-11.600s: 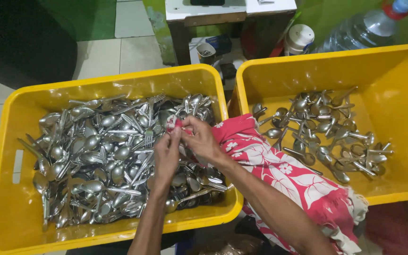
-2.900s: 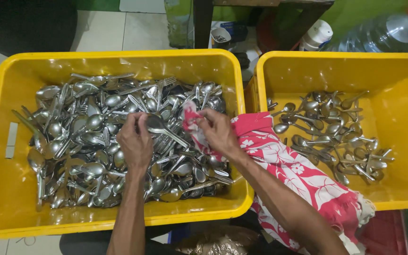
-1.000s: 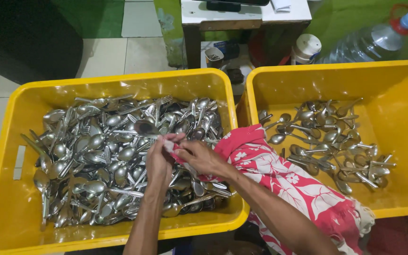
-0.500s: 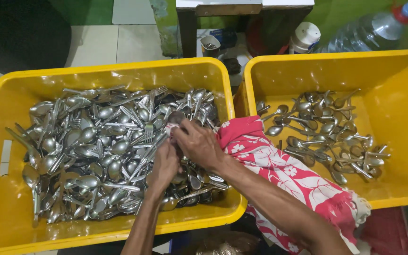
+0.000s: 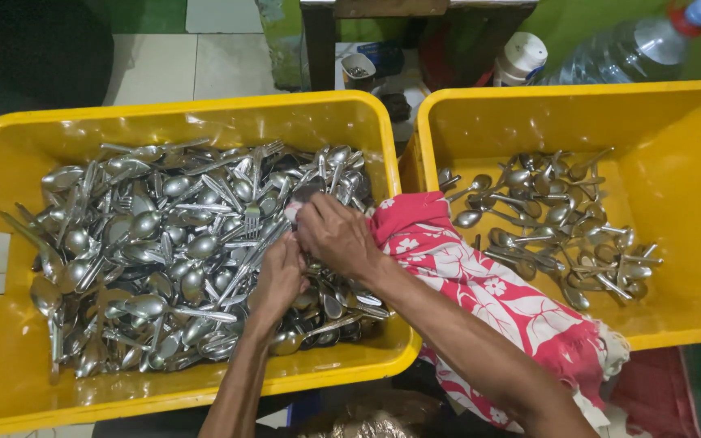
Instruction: Wiping and drying metal spoons and forks one by one with a cloth and moving them between crates.
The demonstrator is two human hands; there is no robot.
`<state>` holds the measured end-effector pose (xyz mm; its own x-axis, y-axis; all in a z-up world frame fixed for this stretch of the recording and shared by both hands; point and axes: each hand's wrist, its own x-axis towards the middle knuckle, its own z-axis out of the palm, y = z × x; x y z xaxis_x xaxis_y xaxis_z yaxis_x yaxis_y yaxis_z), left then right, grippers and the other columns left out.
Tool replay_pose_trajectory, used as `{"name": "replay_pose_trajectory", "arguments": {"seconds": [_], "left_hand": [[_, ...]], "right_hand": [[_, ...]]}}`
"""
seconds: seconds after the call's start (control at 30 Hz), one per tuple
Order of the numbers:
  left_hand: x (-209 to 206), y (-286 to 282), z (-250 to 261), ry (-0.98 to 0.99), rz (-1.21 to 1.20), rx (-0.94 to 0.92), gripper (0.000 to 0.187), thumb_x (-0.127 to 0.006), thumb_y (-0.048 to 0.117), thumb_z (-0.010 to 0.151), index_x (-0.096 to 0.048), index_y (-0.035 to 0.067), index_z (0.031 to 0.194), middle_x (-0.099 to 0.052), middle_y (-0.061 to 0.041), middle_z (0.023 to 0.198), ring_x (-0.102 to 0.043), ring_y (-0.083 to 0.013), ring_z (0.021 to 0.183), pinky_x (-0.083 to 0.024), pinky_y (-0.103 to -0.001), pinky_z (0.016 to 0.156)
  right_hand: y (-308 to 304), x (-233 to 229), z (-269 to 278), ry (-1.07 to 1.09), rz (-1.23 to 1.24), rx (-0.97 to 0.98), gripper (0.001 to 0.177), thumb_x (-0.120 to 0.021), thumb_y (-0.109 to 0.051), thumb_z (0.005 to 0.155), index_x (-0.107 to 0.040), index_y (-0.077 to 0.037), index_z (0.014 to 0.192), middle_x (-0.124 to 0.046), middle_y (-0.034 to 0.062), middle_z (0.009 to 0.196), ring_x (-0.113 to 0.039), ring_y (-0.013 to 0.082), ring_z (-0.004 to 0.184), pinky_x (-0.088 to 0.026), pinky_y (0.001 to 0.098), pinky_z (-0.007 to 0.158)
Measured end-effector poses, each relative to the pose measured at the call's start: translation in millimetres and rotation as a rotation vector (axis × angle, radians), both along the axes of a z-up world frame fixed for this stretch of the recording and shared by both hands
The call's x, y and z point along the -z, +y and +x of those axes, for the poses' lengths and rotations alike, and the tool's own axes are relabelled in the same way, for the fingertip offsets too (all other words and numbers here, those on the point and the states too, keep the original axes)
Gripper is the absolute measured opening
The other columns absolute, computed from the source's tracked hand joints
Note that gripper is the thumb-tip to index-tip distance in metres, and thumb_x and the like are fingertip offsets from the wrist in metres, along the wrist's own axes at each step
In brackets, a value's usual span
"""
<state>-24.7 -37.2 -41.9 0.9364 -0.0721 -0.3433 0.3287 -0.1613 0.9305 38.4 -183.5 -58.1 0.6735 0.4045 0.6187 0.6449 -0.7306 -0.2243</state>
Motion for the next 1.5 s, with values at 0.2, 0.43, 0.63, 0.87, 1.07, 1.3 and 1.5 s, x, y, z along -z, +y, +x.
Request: {"name": "replay_pose_trajectory", "arguments": {"seconds": [0.2,0.43,0.63,0.87,1.07,1.3,1.5], "left_hand": [[-54,-1,-13,0.004,0.173,-0.039,0.041,-0.030,0.038,0.110,-0.061,0.012,0.105,-0.058,-0.014,0.087,-0.058,-0.0274,0.084,-0.048,-0.043,0.088],[-53,1,-8,-0.115,0.046,-0.204,0.033,-0.031,0.025,0.111,-0.055,0.003,0.113,-0.047,-0.004,0.075,-0.048,-0.0170,0.061,-0.044,-0.028,0.058],[-44,-1,-8,-0.187,0.000,-0.207,0.027,-0.034,0.018,0.111,-0.055,0.001,0.106,-0.044,0.001,0.068,-0.045,-0.0095,0.051,-0.041,-0.023,0.050],[-38,-1,-19,-0.334,0.105,-0.106,0.037,-0.038,0.028,0.112,-0.061,0.006,0.093,-0.046,-0.002,0.064,-0.045,-0.0138,0.057,-0.044,-0.028,0.059],[-55,-6,-22,-0.486,0.249,-0.057,0.032,-0.044,0.020,0.109,-0.063,0.008,0.086,-0.055,-0.008,0.060,-0.048,-0.0185,0.053,-0.046,-0.033,0.057],[-23,-4,-11,-0.618,0.321,0.026,0.025,-0.051,0.015,0.106,-0.064,0.008,0.086,-0.061,-0.012,0.059,-0.053,-0.0217,0.049,-0.044,-0.035,0.051],[-10,-10,-10,-0.784,0.532,0.061,0.020,-0.055,0.015,0.105,-0.061,0.010,0.086,-0.060,-0.013,0.063,-0.063,-0.0319,0.057,-0.050,-0.037,0.053]], "right_hand": [[-17,-43,0,0.172,0.353,0.121,0.006,-0.059,-0.013,0.096,-0.060,-0.007,0.096,-0.058,0.0119,0.080,-0.069,0.0380,0.073,-0.055,0.0445,0.053],[-29,-72,-7,0.553,0.951,0.173,0.017,-0.065,-0.015,0.097,-0.069,-0.002,0.108,-0.068,0.0165,0.096,-0.068,0.0259,0.096,-0.056,0.0386,0.085],[-1,-51,-23,0.332,0.529,-0.038,0.022,-0.067,-0.009,0.093,-0.073,-0.006,0.114,-0.062,0.0147,0.103,-0.069,0.0328,0.095,-0.060,0.0407,0.082],[-13,-31,-3,0.343,0.619,-0.044,0.013,-0.066,-0.009,0.095,-0.074,-0.006,0.103,-0.062,0.0123,0.094,-0.070,0.0351,0.088,-0.057,0.0417,0.076],[5,-39,-19,0.108,0.410,-0.104,0.014,-0.060,-0.005,0.098,-0.072,-0.008,0.102,-0.056,0.0087,0.090,-0.066,0.0295,0.078,-0.057,0.0379,0.068],[-8,-45,-3,0.196,0.488,-0.120,0.015,-0.057,-0.005,0.099,-0.071,-0.010,0.101,-0.052,0.0070,0.088,-0.064,0.0294,0.078,-0.056,0.0375,0.070],[-30,-29,14,0.569,0.708,0.038,0.016,-0.059,-0.013,0.098,-0.072,-0.007,0.105,-0.065,0.0154,0.089,-0.068,0.0373,0.092,-0.054,0.0454,0.084]]}}
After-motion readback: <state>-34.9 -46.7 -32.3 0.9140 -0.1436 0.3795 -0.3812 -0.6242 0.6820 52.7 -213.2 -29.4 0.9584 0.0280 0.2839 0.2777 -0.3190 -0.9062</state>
